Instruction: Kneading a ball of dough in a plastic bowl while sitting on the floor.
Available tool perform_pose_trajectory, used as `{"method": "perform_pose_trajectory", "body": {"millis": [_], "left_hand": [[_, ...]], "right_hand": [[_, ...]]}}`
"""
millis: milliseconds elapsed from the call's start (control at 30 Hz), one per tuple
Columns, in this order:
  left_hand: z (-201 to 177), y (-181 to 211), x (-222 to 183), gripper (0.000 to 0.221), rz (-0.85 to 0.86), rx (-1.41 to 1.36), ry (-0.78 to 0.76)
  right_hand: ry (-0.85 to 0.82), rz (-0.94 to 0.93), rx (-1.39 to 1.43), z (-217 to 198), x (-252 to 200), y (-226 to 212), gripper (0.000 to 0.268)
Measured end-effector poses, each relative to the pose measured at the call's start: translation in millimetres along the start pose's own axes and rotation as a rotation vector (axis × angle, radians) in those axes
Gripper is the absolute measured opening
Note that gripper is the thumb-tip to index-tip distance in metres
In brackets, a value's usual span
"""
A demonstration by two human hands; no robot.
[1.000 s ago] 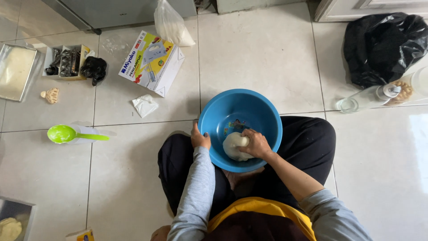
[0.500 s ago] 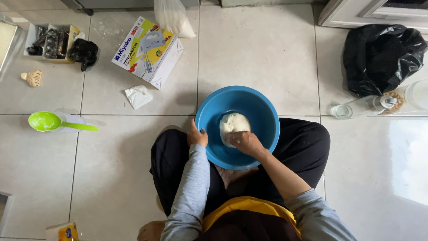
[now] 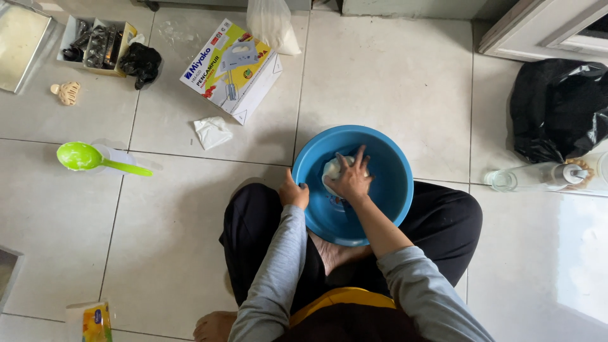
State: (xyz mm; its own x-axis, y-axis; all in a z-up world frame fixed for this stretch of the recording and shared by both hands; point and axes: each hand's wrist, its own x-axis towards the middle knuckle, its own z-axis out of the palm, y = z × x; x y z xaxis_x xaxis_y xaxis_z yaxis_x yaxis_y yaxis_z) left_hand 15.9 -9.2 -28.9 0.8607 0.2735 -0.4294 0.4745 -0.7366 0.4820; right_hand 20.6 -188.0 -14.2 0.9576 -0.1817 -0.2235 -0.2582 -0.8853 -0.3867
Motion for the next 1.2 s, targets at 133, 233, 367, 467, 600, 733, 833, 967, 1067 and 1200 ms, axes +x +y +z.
{"method": "perform_pose_trajectory", "body": {"millis": [133, 233, 367, 467, 600, 733, 833, 967, 1067, 1200], "left_hand": [[-3, 0, -3, 0.065, 0.032, -0.012, 0.015], [2, -7, 1, 0.065, 0.016, -0.056, 0.038], [4, -12, -5, 0.064, 0.033, -0.127, 0.049], [1, -7, -6, 0.063, 0.048, -0.136, 0.025], [2, -7, -8, 0.063, 0.036, -0.106, -0.011], [-11, 4, -20, 0.063, 0.049, -0.099, -0.001], [-8, 2, -15, 0.063, 0.059, -0.064, -0.006], [-8, 1, -8, 0.063, 0.034, -0.064, -0.019], [-8, -2, -12, 0.063, 0.024, -0.080, -0.024], [4, -11, -6, 0.062, 0.039, -0.100, 0.000]], "right_hand": [[-0.130, -0.106, -0.343, 34, -6, -20, 0.085], [-0.132, -0.327, -0.595, 15, -51, -34, 0.062], [-0.058, -0.511, -0.277, -6, -101, -3, 0.031], [0.124, -0.470, -0.073, -11, -106, 41, 0.023], [0.019, -0.194, 0.039, -22, -88, 88, 0.049], [0.051, -0.083, 0.036, -14, -38, 82, 0.084], [0.334, -0.140, 0.059, 42, 3, 73, 0.098], [-0.207, 0.127, 0.016, 20, 4, -1, 0.080], [-0.242, -0.101, -0.077, 6, -42, -23, 0.072], [-0.127, -0.439, 0.081, 7, -85, 16, 0.037]]}}
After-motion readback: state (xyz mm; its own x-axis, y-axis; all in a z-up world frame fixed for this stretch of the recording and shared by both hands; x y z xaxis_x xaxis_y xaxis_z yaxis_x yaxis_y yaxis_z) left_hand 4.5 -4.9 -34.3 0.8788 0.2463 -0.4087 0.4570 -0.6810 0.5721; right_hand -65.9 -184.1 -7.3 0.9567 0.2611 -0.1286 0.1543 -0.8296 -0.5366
